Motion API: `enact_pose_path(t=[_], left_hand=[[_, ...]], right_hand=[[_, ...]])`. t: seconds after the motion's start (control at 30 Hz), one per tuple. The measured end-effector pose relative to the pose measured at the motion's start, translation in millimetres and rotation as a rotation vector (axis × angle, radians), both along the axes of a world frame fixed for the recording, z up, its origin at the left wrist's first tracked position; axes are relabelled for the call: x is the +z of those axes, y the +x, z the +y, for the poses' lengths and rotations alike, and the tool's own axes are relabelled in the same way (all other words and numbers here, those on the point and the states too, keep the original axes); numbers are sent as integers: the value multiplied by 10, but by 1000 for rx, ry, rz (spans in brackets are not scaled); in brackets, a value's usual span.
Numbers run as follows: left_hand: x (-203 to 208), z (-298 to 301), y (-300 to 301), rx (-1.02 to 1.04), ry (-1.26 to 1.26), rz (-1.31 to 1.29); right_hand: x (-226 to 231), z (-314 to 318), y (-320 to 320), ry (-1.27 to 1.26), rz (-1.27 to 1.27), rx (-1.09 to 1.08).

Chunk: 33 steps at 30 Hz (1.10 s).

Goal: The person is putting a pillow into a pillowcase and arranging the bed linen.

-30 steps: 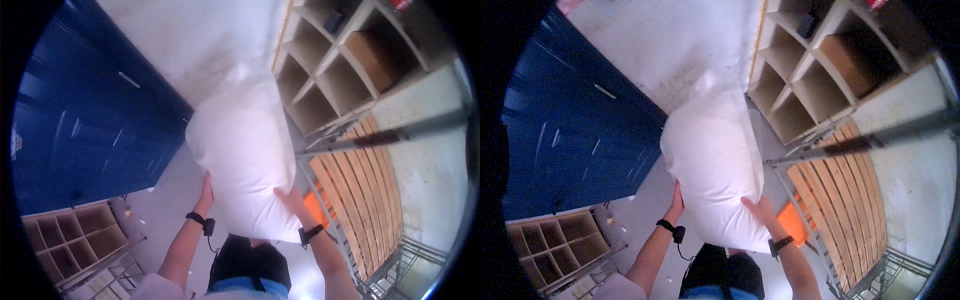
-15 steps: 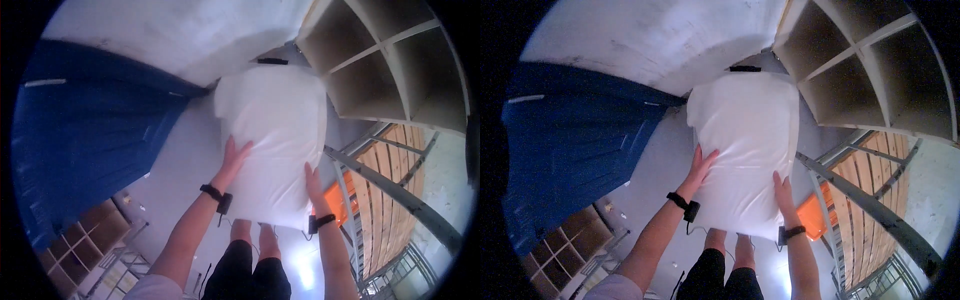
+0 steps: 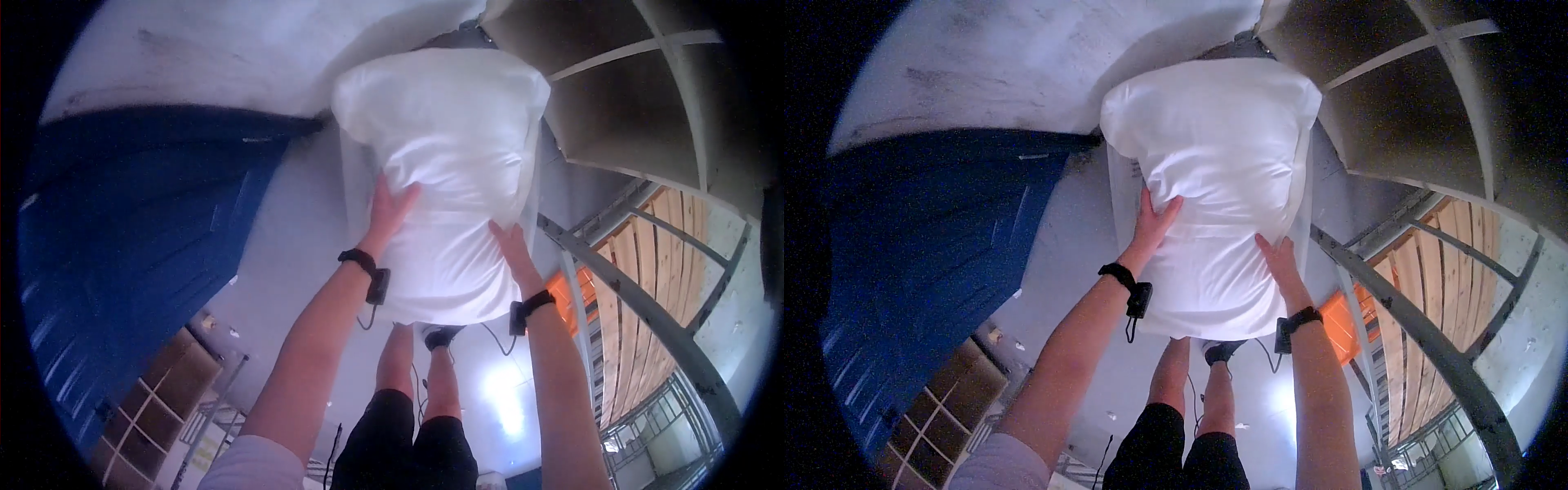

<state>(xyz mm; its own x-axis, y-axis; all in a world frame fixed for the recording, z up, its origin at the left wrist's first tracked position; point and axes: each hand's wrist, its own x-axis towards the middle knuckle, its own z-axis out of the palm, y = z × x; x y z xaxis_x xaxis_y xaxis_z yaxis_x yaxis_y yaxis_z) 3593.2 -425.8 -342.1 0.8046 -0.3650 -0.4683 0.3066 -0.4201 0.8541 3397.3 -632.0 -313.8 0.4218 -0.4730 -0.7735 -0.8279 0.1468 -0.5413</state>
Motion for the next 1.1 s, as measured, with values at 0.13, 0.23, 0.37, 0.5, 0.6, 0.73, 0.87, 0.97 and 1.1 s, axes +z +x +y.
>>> enact_pose_path(t=[0.13, 0.23, 0.37, 0.5, 0.6, 0.73, 0.87, 0.97, 1.1], left_hand=[[-28, -60, 6, 72, -128, 109], [-142, -44, 49, -79, 124, -115], [-245, 108, -69, -285, 335, -117], [-505, 336, -411, -275, 347, -33], [-31, 366, -259, -321, 338, 116], [105, 97, 150, -325, 249, -152], [125, -283, 626, -444, 304, -431], [121, -445, 958, -505, 359, -650], [-97, -884, 1090, -504, 343, -632]], right_hand=[[-162, -106, -120, -42, -109, 26], [-316, -149, -76, -235, -57, 225], [-428, 13, -199, -373, 84, 344], [-410, 47, -502, -267, 121, 423], [-229, 155, -404, -256, 147, 397], [-172, -73, -103, -454, -83, 459], [-120, -371, 600, -756, -250, 501], [15, -460, 1343, -802, -384, 493], [-297, -911, 1925, -911, -454, 580]])
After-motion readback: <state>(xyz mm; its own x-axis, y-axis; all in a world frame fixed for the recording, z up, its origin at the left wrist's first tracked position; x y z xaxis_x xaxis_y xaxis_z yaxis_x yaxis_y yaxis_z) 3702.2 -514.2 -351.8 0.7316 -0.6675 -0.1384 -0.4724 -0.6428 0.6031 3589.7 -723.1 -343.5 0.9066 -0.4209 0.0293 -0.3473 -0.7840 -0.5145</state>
